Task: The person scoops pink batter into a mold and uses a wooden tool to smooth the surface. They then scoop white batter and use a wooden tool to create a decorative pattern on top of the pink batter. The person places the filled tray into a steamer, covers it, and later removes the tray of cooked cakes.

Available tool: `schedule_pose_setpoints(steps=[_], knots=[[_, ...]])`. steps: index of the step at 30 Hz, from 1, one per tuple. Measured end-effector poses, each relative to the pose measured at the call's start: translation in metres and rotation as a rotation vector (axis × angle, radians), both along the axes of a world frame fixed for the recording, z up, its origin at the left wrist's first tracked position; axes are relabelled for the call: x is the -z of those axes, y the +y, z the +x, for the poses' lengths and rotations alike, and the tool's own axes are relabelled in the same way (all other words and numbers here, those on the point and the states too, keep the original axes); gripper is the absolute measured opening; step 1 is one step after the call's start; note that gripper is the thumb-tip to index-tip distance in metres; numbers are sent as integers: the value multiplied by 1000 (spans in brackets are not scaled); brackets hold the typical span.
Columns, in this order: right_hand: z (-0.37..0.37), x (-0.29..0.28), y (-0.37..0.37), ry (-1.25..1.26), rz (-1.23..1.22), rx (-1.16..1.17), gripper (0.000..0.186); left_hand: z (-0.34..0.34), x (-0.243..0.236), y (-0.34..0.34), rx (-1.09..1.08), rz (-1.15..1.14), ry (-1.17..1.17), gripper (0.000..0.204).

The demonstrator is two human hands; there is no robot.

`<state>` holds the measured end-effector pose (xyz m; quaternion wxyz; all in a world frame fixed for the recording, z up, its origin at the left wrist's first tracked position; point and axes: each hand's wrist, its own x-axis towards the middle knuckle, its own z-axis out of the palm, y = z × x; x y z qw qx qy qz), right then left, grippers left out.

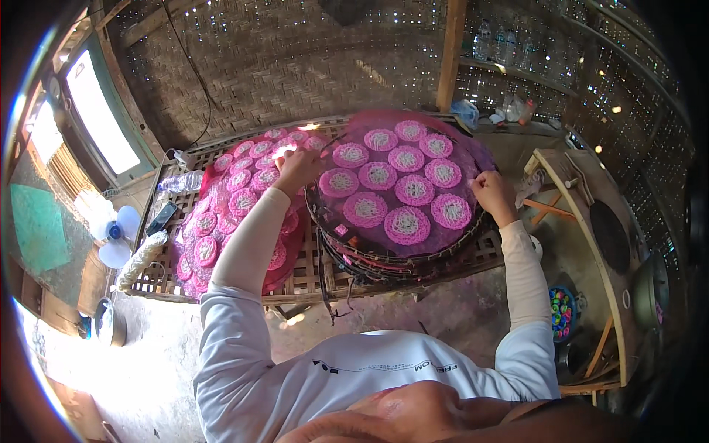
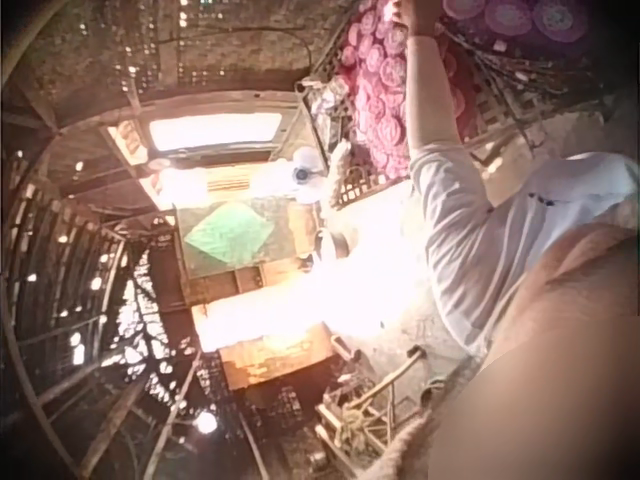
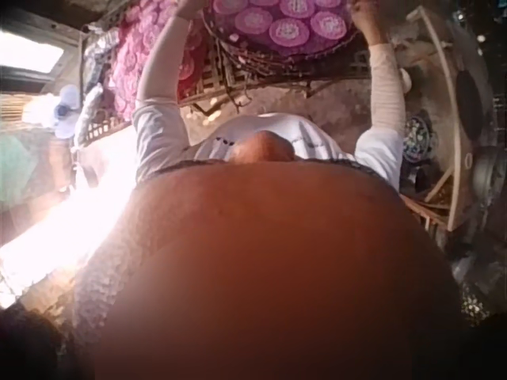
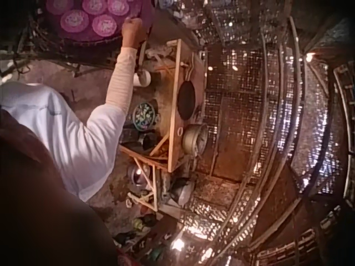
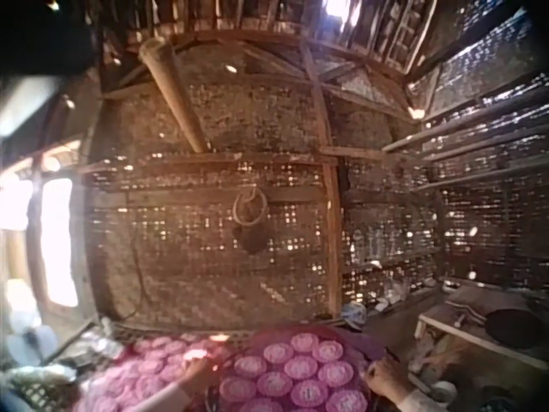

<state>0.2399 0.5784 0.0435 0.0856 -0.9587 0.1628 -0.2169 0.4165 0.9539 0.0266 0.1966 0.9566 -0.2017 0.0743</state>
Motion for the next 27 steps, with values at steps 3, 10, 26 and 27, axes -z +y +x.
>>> schedule_pose_setpoints(steps=[3, 10, 26, 27], knots=[[1, 5, 0, 13, 61, -6, 18, -16, 6, 0, -89, 51, -253, 34], [7, 9, 1, -117, 181, -71, 16, -5, 22, 18, -17, -158, -66, 30], [15, 20, -17, -181, 308, -52, 19, -4, 5, -13, -122, 108, -68, 36], [14, 21, -16, -167, 314, -44, 19, -4, 5, -14, -120, 124, -82, 35]])
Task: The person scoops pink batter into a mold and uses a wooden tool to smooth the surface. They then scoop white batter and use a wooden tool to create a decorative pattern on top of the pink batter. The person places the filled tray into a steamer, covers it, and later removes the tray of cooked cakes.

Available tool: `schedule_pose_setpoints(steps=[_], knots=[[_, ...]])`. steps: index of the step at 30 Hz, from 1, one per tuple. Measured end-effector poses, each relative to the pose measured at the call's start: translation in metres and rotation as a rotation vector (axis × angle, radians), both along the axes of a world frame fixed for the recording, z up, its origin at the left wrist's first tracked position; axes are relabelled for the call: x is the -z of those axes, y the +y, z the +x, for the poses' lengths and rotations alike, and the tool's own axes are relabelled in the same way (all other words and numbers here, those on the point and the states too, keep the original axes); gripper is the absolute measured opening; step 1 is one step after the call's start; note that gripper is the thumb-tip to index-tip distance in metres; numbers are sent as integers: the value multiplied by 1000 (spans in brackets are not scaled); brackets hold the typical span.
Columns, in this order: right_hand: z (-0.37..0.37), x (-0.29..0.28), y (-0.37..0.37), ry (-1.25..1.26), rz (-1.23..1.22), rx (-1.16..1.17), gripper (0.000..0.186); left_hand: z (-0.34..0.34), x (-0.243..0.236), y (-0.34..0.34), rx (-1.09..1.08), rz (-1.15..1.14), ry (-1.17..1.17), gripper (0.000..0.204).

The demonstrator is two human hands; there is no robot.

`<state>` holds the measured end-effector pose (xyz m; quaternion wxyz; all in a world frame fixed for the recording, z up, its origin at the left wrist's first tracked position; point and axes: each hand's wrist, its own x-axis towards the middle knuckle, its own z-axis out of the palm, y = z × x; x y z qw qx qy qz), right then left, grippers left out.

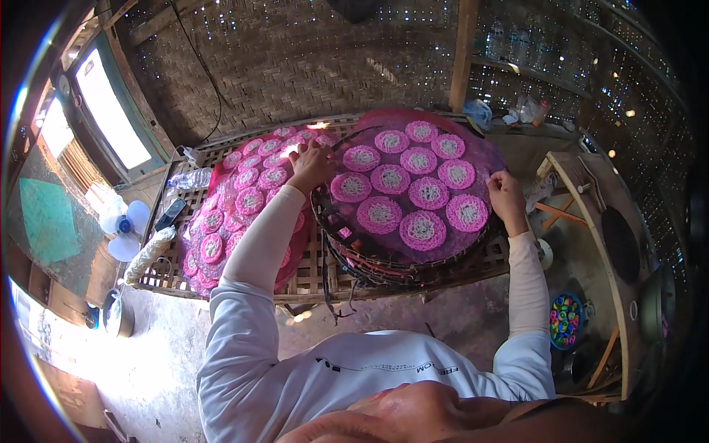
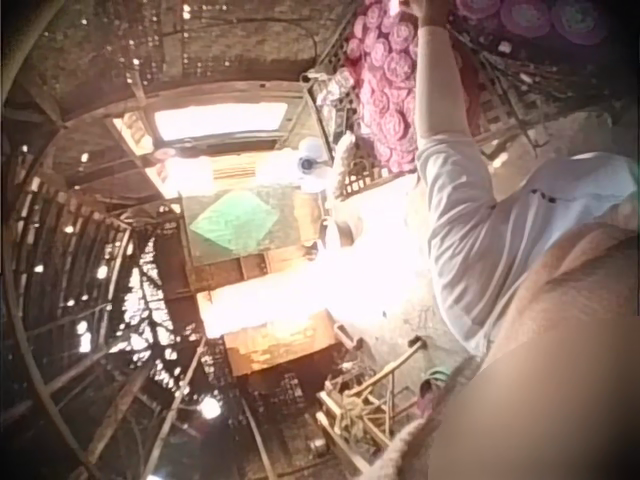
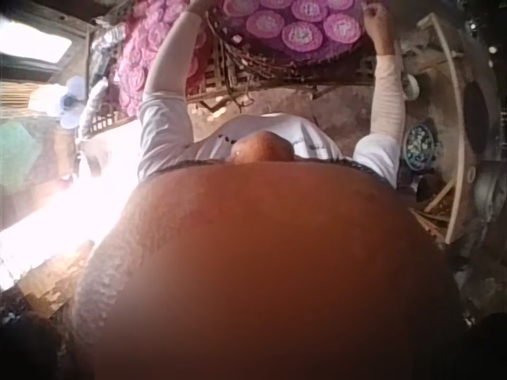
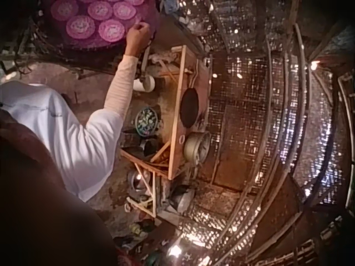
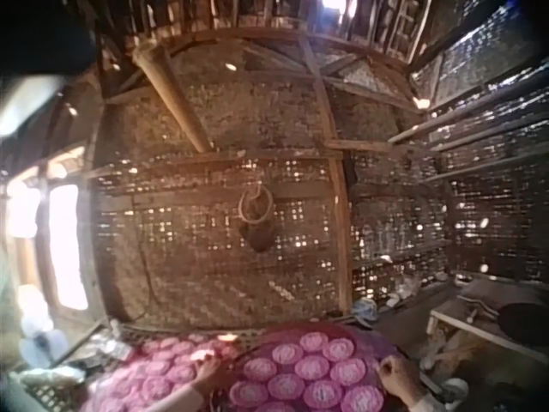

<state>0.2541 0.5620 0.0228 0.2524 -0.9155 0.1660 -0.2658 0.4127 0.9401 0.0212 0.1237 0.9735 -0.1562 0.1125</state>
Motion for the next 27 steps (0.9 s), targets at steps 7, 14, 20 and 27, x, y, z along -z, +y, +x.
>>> schedule_pose_setpoints(steps=[7, 14, 20, 27], knots=[[1, 3, 1, -1, -103, -6, 17, 5, 5, -11, -11, -47, -97, 23], [37, -64, 14, -293, -42, -360, 16, 41, -16, -4, 316, -520, -160, 19], [104, -155, 81, -324, -183, -578, 17, 33, -93, 97, 261, -652, -145, 16], [183, -120, 233, -367, -119, -855, 13, -52, -94, 266, 96, -708, -227, 9]])
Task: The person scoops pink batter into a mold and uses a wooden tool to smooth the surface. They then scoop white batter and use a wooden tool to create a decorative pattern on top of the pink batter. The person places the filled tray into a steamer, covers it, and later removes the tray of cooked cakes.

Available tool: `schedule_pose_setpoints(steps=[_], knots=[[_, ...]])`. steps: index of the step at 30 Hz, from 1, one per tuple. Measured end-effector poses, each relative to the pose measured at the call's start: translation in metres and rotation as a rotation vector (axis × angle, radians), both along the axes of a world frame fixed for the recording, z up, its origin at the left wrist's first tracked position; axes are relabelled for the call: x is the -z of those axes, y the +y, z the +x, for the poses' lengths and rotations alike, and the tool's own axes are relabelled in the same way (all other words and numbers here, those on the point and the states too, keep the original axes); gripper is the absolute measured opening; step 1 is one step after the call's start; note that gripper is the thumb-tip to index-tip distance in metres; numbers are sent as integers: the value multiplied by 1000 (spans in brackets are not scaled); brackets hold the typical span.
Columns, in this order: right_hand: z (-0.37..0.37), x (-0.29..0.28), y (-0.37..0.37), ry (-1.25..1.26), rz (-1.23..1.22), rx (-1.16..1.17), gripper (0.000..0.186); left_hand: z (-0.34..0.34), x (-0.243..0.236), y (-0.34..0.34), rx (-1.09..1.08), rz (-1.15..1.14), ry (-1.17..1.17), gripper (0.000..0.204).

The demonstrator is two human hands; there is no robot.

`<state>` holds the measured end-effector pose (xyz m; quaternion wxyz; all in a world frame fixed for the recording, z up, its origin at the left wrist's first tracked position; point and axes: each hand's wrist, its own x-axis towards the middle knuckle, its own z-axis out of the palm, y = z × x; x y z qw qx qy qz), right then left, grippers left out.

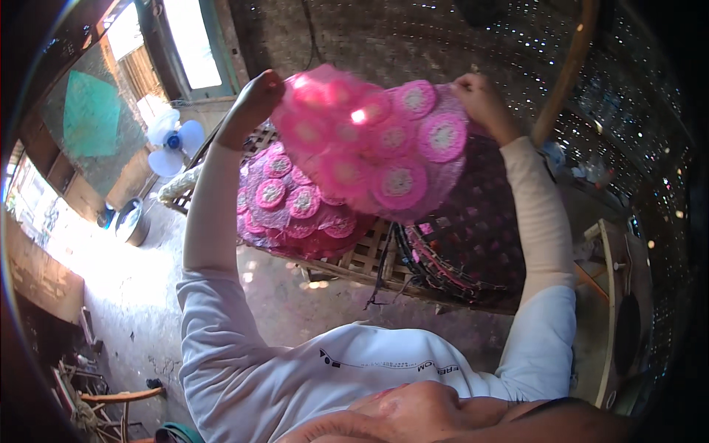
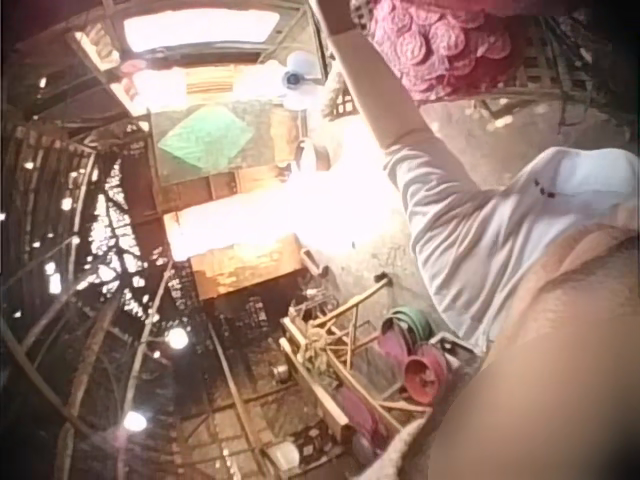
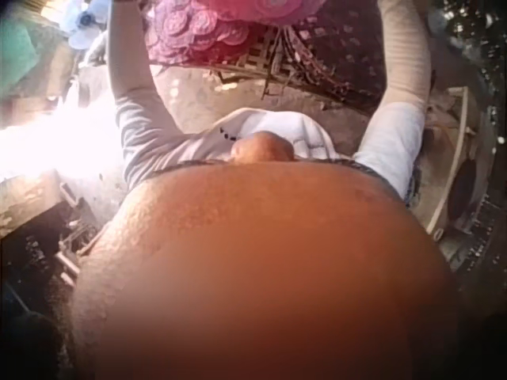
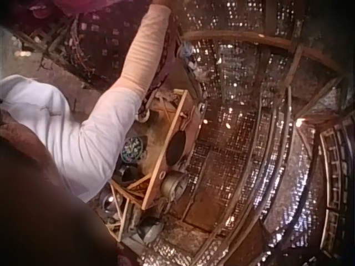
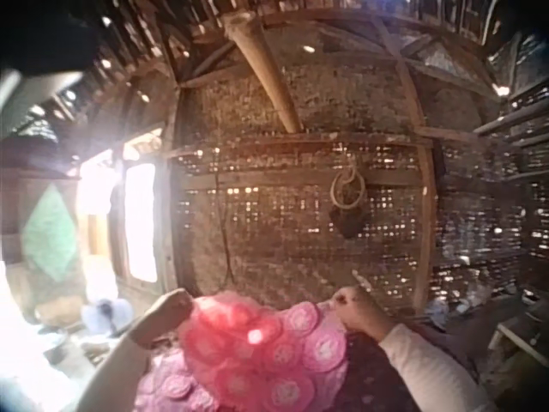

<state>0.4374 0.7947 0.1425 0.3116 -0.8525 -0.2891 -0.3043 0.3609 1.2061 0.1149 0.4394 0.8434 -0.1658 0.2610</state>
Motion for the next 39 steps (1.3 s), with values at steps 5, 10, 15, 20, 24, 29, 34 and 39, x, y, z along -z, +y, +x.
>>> schedule_pose_setpoints(steps=[5, 10, 15, 20, 24, 29, 34, 39], knots=[[25, 77, 90, 215, -65, -129, 20, -75, 73, 71, -469, 205, 64, 19], [-1, 102, 86, 130, -517, 47, 21, -143, 123, 52, -852, 664, -9, 46], [-62, 41, 8, 252, -352, 113, 23, -145, 122, -55, -197, 139, -57, 39], [-137, 23, -106, 172, -242, 449, 29, -130, 131, -147, 49, 68, 195, 57], [-194, 87, -202, 401, -114, 818, 46, -101, 137, -191, 110, 23, 197, 63], [-229, 160, -233, 296, -62, 1007, 57, -45, 172, -201, 112, -34, 257, 59], [-237, 154, -214, 185, 251, 983, 42, -67, 131, -239, 675, -648, 461, 39], [-217, 129, -201, 184, 1256, 291, 25, -69, 96, -238, 708, -896, 570, 43]])
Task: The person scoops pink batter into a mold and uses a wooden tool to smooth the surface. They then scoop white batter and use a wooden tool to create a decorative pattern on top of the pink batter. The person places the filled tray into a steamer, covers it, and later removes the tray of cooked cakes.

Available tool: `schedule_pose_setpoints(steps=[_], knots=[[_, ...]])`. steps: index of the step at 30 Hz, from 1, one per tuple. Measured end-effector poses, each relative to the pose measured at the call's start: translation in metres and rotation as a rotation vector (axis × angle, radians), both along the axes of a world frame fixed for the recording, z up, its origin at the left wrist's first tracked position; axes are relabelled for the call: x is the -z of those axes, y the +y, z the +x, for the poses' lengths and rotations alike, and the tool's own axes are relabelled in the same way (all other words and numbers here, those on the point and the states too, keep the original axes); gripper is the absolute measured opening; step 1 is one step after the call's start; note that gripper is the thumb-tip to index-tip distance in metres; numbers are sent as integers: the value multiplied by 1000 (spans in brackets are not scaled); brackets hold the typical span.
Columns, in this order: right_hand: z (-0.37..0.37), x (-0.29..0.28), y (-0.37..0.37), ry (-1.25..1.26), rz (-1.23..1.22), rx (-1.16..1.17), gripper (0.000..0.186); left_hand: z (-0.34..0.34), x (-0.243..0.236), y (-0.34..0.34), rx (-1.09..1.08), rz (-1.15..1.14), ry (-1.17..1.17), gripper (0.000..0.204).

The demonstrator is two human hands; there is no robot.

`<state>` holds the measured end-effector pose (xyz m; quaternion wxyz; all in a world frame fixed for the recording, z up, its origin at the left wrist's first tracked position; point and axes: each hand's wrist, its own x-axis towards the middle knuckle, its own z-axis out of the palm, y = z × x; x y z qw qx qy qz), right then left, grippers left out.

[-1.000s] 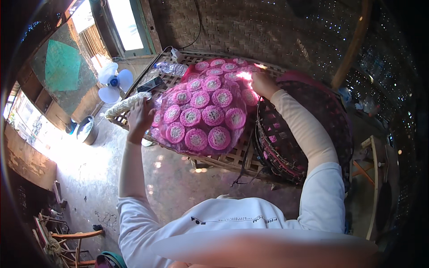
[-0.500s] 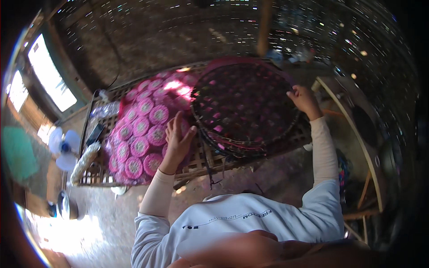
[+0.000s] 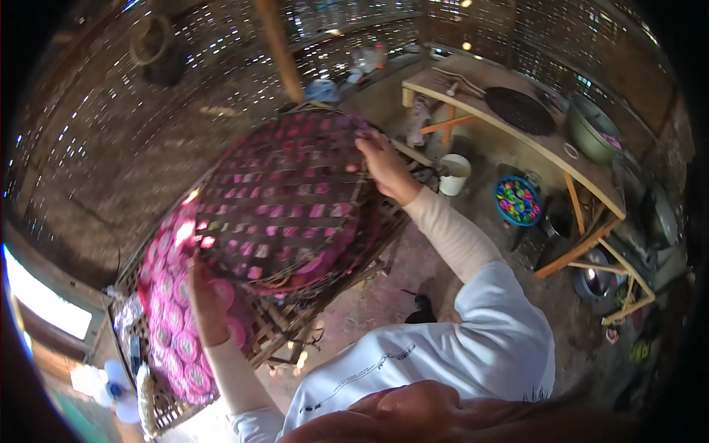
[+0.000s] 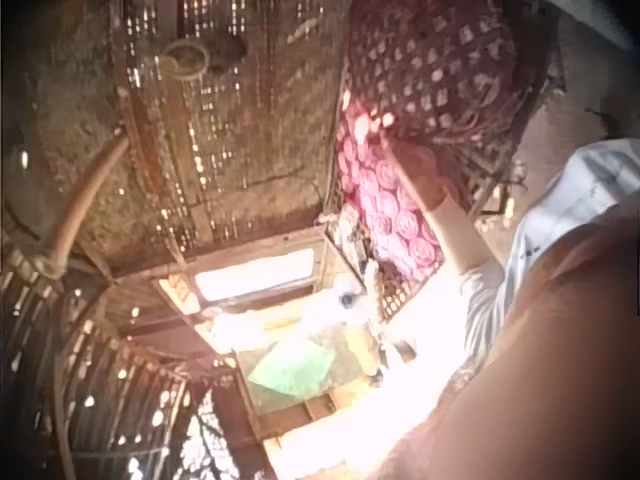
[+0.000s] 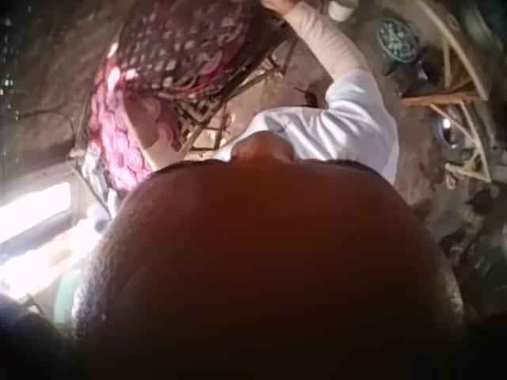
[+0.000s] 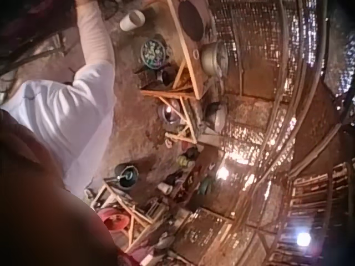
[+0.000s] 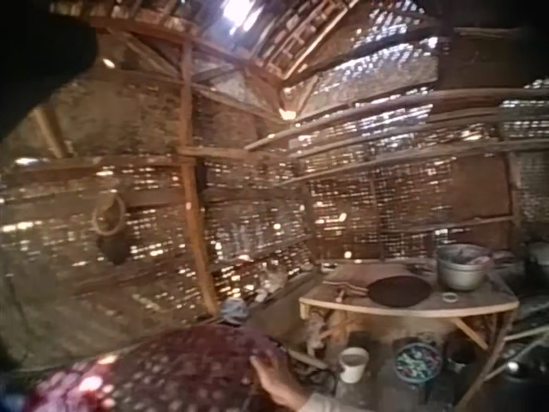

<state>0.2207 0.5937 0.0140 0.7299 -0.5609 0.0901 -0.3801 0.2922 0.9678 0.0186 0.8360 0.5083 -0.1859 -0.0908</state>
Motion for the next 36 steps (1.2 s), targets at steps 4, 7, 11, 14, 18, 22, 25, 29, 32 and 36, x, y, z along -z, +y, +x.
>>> schedule_pose_setpoints(steps=[4, 7, 11, 14, 18, 22, 25, 29, 32, 36], knots=[[-17, -62, -32, -225, 374, -304, 21, -7, -47, -25, -239, 368, -262, 45], [-12, -71, -110, -349, 435, -143, 20, -12, -66, -46, -384, 292, -283, 46], [-31, -68, -245, -509, 426, 175, 20, -7, -43, -83, -707, 396, -275, 45], [-72, -38, -362, -494, 415, 146, 20, -10, -24, -124, -859, 558, -303, 45], [-136, 26, -494, -382, 370, 471, 23, -20, -17, -160, -969, 696, -278, 44], [-189, 78, -591, -397, 410, 870, 25, -24, -14, -183, -1013, 772, -255, 44], [-203, 117, -649, -426, 400, 1119, 24, -34, -14, -188, -1057, 816, -261, 44], [-211, 165, -716, -475, 441, 1321, 32, -46, -10, -180, -1108, 854, -261, 43], [-215, 191, -728, -127, 483, 1457, 46, -69, -6, -156, -1155, 923, -292, 43], [-255, 198, -717, 861, 371, 1600, 68, -106, -7, -131, -1159, 1025, -369, 41]])
